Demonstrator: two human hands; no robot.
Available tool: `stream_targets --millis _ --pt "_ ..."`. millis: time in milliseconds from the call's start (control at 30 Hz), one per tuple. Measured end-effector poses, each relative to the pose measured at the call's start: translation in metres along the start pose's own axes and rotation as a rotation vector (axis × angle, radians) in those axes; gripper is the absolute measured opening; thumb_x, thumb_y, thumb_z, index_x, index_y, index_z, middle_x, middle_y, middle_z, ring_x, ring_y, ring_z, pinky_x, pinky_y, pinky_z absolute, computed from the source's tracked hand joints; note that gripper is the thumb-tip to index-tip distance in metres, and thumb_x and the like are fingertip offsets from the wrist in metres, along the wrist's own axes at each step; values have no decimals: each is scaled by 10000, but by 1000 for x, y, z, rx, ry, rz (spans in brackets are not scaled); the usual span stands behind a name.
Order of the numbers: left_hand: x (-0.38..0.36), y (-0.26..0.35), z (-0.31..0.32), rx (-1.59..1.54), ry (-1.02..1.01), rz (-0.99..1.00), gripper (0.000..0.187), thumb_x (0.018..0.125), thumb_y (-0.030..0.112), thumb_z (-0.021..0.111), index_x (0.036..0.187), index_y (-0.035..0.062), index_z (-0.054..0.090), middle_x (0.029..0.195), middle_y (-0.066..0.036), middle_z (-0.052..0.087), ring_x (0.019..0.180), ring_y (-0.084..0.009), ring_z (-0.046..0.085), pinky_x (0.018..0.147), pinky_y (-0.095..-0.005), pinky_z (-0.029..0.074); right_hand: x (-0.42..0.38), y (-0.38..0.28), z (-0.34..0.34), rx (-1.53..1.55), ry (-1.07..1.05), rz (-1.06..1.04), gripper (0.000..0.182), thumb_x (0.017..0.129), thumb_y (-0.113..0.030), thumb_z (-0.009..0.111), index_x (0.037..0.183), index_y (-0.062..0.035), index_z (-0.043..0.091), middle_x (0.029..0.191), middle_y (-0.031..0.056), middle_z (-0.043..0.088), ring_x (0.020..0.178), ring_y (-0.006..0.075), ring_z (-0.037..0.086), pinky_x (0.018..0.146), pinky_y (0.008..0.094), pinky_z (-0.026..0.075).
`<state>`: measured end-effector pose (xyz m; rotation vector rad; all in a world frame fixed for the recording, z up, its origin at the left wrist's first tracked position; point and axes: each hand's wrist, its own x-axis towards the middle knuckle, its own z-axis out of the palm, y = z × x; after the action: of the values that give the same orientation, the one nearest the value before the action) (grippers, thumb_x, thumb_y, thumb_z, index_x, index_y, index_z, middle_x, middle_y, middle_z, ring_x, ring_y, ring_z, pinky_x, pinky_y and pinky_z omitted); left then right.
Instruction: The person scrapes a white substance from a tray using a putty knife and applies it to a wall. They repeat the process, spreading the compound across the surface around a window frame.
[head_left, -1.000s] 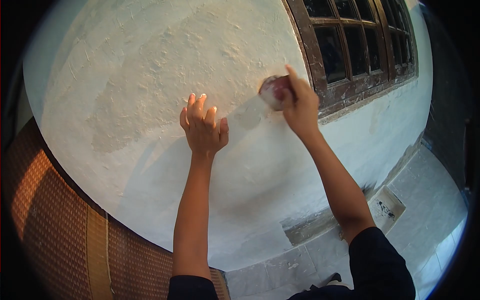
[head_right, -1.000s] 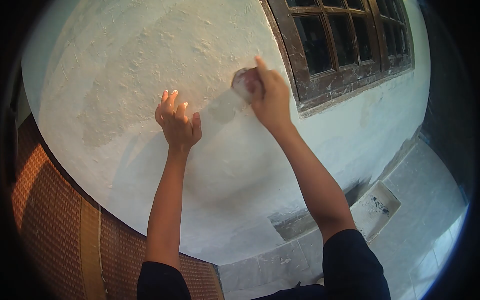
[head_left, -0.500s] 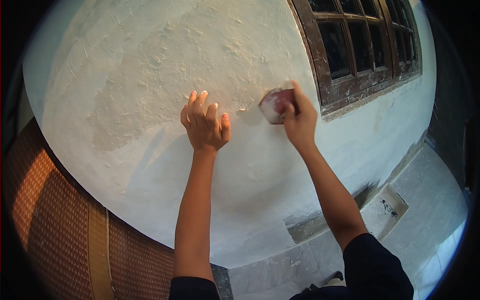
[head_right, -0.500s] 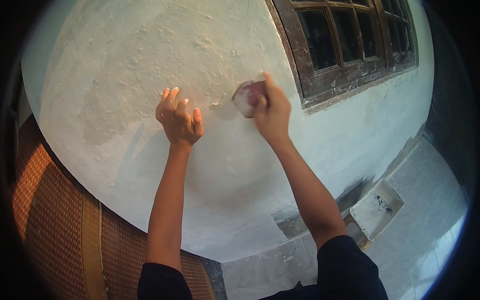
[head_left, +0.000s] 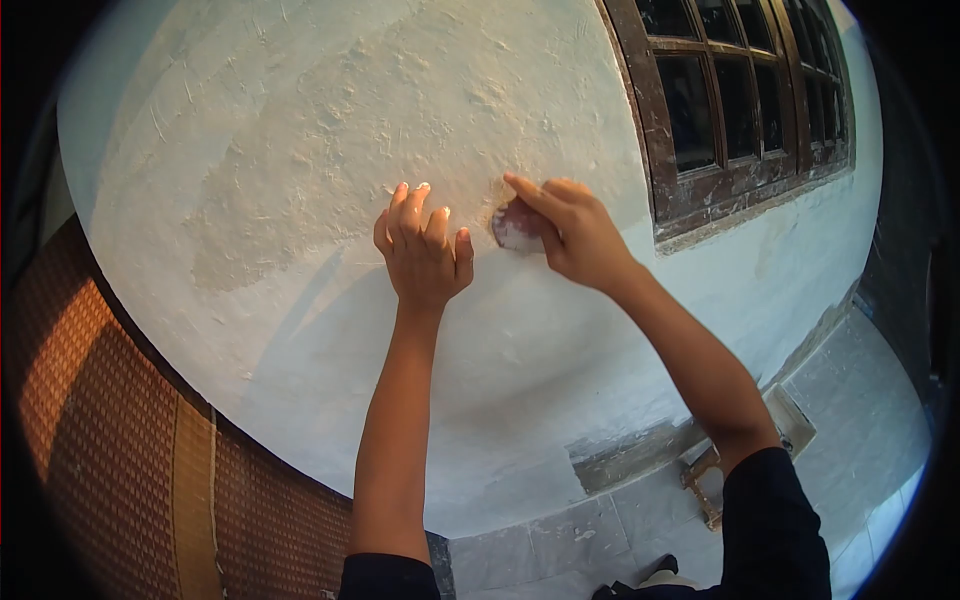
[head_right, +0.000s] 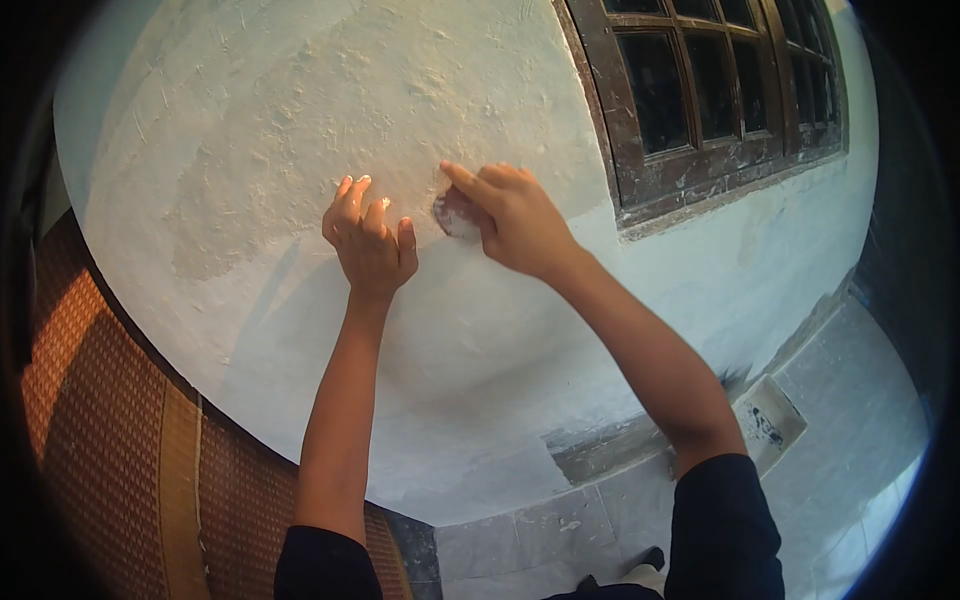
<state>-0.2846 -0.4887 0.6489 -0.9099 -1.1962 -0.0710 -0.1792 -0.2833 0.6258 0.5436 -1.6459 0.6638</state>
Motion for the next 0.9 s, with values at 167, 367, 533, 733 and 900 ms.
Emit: stream_targets --millis 167,367,533,733,900 --pt "-3 -3 -2 -13 -9 -7 341 982 317 421 1217 70 419 1306 -190 472 1254 -385 455 1025 -484 273 57 -7 -24 38 3 -29 499 795 43 611 1286 -45 598 877 147 645 823 314 632 759 405 500" --pt "-4 -3 2 10 1 -8 364 976 352 425 1202 67 433 1295 -189 474 1241 -388 461 1023 -483 268 70 -4 -13 -47 -12 -93 494 796 -2 653 1285 -52 606 857 150 634 828 332 625 765 421 498" --pt "-3 -1 -1 -3 -2 -30 346 980 334 413 1209 76 428 1299 -180 475 1242 -383 459 1022 -492 261 53 -9 -2 48 -272 -203 427 823 -28 655 1249 -42 615 847 153 633 798 337 620 752 423 499" --pt "-1 0 0 9 57 -41 271 961 289 420 1148 95 452 1248 -155 518 1207 -364 491 989 -488 301 73 -10 -18 20 24 -59 477 800 31 609 1273 -37 596 848 156 634 786 346 626 749 425 508" --pt "0 2 -1 24 46 -48 268 964 286 423 1148 95 457 1240 -155 523 1198 -364 499 983 -477 306 38 3 -6 -15 -163 -22 526 785 36 623 1302 -51 585 843 156 627 815 340 628 788 407 513"
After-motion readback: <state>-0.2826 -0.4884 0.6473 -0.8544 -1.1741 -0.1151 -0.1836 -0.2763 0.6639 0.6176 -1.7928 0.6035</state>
